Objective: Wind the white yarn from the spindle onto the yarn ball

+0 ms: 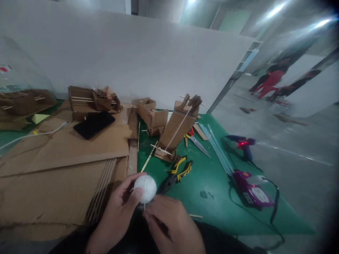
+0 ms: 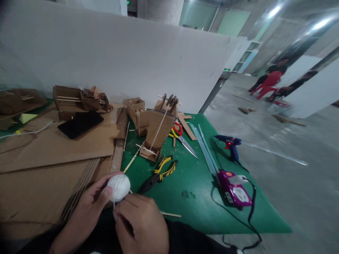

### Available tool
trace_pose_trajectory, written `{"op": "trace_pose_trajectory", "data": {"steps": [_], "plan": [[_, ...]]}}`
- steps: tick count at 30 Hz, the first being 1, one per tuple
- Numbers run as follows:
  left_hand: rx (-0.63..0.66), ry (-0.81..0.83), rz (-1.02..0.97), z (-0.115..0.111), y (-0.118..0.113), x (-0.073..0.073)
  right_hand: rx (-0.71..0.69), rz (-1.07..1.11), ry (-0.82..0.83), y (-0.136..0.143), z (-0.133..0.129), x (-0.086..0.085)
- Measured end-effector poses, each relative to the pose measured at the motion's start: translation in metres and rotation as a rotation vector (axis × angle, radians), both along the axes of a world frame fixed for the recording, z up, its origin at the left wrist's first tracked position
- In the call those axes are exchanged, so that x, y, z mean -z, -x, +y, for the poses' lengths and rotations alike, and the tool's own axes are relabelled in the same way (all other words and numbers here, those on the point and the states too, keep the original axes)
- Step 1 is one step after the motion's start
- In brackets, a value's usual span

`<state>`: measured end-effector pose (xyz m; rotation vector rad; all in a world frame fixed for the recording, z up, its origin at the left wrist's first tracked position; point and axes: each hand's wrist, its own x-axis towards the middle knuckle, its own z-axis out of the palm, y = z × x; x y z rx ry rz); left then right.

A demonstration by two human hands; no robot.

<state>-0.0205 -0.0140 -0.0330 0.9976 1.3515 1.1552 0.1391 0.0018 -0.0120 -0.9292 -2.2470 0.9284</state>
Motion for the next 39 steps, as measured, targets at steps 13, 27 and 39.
{"op": "trace_pose_trajectory", "data": {"steps": [13, 27, 39], "plan": [[0.213, 0.063, -0.182, -0.019, 0.011, -0.015, -0.228, -0.114, 0.254, -0.017, 0.066, -0.004], [0.218, 0.024, 0.048, -0.006, 0.003, 0.000, -0.006, -0.147, 0.127, -0.014, 0.042, -0.044], [-0.020, -0.087, -0.080, -0.002, -0.003, -0.005, -0.042, 0.049, 0.144, 0.000, 0.004, 0.002]]}}
